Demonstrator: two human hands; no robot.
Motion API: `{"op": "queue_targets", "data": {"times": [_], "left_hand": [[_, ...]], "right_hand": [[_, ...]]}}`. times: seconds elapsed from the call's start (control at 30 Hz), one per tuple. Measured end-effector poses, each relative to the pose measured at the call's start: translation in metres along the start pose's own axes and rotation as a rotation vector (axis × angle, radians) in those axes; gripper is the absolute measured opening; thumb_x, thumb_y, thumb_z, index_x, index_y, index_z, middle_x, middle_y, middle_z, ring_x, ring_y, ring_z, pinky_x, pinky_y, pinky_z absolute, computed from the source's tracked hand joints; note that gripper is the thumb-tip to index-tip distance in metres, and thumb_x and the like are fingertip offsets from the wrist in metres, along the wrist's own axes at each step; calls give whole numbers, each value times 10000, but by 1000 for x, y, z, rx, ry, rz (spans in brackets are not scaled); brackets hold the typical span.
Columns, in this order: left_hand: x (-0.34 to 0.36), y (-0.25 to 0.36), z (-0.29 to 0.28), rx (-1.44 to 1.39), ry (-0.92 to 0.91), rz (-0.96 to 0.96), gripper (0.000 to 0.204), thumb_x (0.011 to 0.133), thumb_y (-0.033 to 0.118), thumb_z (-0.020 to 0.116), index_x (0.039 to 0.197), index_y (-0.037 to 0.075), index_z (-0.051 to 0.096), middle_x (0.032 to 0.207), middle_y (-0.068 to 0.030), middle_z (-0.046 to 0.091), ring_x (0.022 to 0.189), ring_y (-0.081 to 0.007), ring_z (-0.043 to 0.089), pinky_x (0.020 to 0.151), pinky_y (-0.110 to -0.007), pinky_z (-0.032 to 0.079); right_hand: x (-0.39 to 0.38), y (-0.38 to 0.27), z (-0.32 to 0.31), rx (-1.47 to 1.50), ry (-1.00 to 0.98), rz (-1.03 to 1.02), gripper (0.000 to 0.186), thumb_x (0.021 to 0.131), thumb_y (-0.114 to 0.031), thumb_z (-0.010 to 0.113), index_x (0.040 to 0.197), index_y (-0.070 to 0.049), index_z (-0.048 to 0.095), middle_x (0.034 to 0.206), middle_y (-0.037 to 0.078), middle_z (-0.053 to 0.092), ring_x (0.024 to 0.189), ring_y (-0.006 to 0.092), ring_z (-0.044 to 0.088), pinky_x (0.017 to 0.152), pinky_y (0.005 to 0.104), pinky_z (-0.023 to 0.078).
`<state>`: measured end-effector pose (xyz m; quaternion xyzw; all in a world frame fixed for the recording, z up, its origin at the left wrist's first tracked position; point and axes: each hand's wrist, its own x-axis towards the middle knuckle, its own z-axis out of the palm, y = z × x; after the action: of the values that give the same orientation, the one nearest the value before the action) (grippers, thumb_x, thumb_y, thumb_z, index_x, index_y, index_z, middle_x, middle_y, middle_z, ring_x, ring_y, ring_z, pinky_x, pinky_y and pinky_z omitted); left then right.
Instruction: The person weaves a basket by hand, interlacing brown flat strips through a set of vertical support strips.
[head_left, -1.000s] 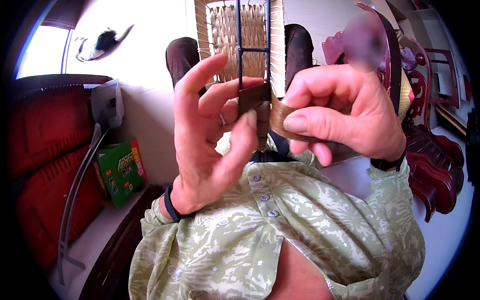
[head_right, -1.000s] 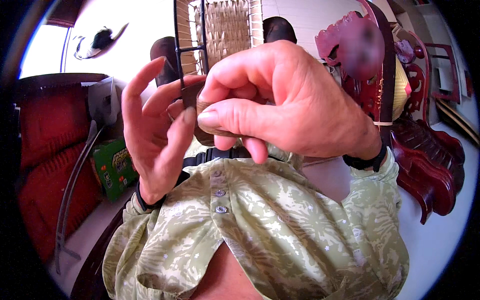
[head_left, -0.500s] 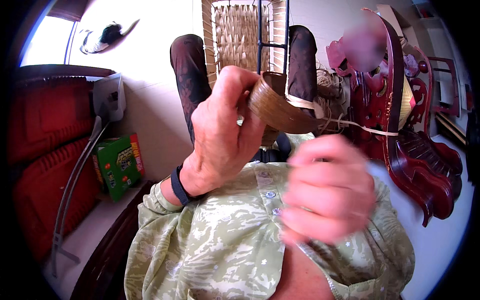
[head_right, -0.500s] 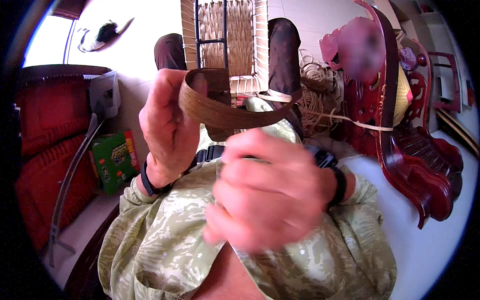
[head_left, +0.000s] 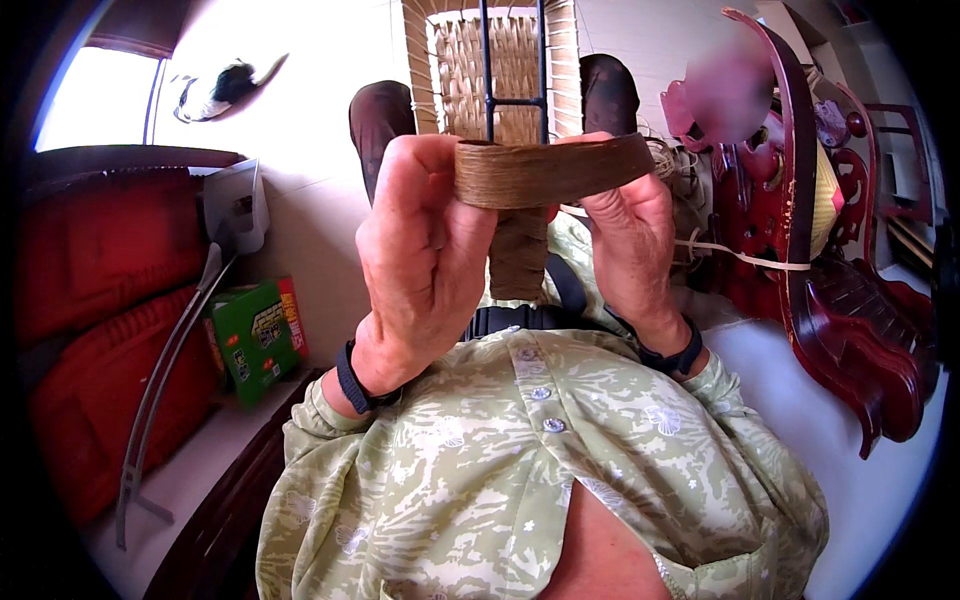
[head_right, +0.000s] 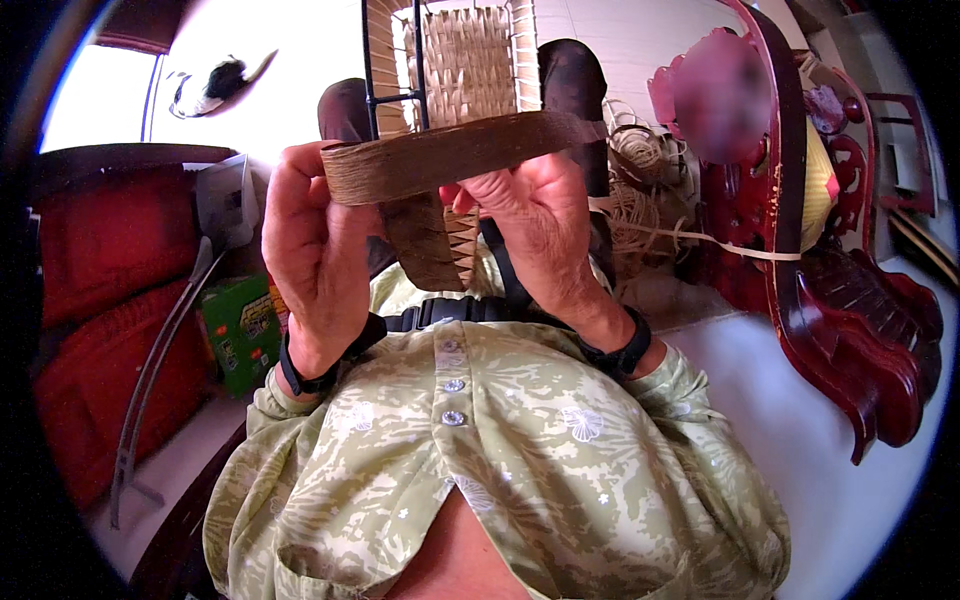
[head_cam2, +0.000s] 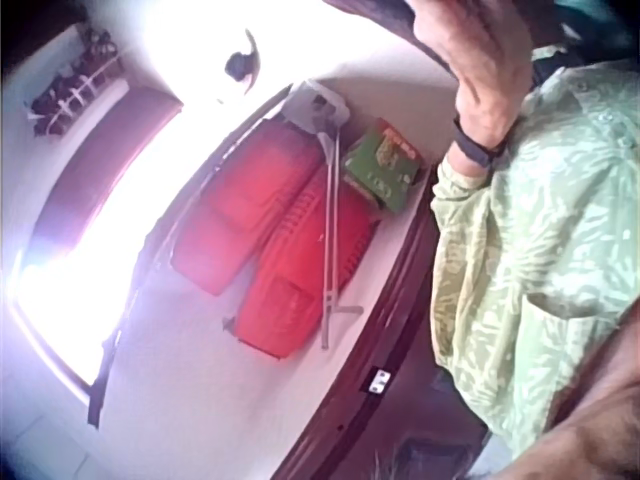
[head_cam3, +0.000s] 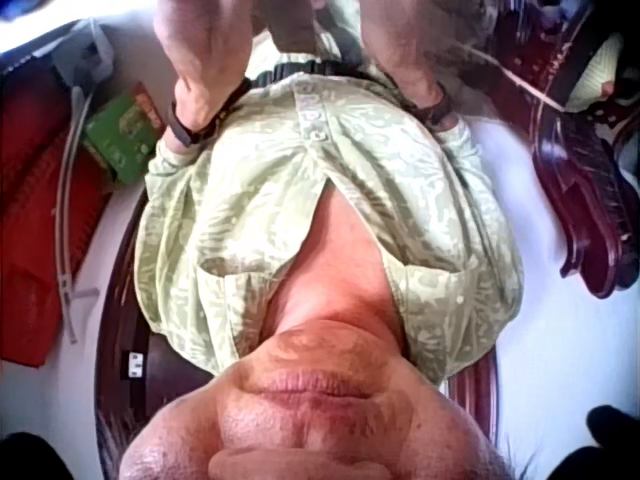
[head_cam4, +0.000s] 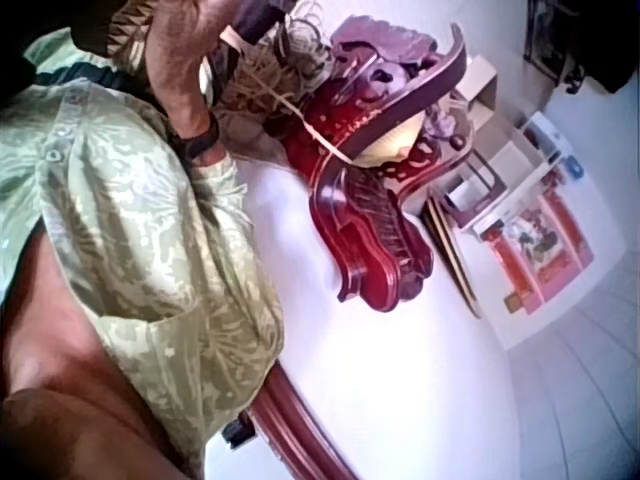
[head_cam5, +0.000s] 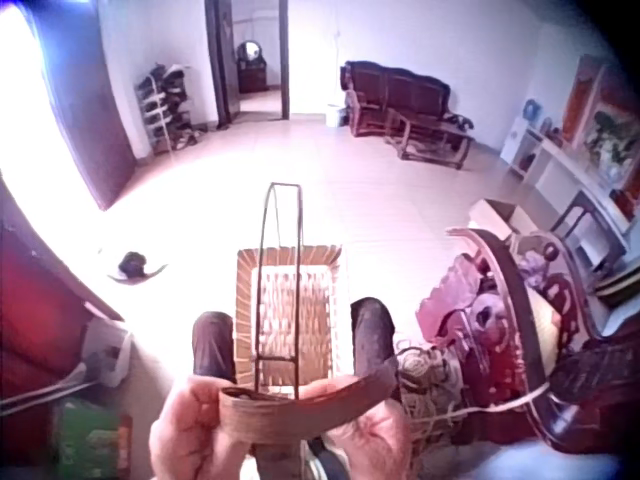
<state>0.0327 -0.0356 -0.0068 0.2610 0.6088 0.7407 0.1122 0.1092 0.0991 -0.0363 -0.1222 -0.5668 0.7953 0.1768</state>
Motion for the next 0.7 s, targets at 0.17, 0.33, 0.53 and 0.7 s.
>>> {"op": "queue_targets", "data": {"times": [0.17, 0.33, 0.53, 0.7], "left_hand": [[3, 0, -12, 157, -92, -36, 137, 926, 14, 513, 1039, -34, 454, 802, -43, 586, 733, -41, 505, 605, -169, 416], [14, 3, -16, 106, -133, -160, 134, 903, -25, 509, 1019, -30, 442, 854, -58, 576, 752, -36, 503, 593, -172, 422], [28, 6, -12, -187, -83, -351, 187, 837, -50, 538, 990, 3, 446, 862, -51, 562, 658, -58, 545, 486, -219, 469], [44, 16, -5, -6, -195, -513, 201, 815, 30, 547, 1007, -16, 510, 853, -43, 563, 647, -40, 519, 511, -189, 426]], "right_hand": [[12, -1, 10, 125, -24, -1, 408, 772, -234, 759, 1048, 10, 585, 924, 19, 615, 784, 72, 551, 651, 215, 443], [20, -6, 7, 87, -74, 60, 316, 781, -159, 743, 1012, 12, 612, 889, 26, 627, 731, 65, 557, 600, 201, 436], [12, -13, 20, 38, 4, 42, 217, 855, -18, 638, 1065, 21, 599, 941, 84, 661, 818, 122, 638, 721, 234, 525], [9, -19, 23, 47, 14, 79, 191, 871, 0, 594, 1061, 21, 597, 886, 67, 660, 754, 103, 629, 661, 229, 513]]}}
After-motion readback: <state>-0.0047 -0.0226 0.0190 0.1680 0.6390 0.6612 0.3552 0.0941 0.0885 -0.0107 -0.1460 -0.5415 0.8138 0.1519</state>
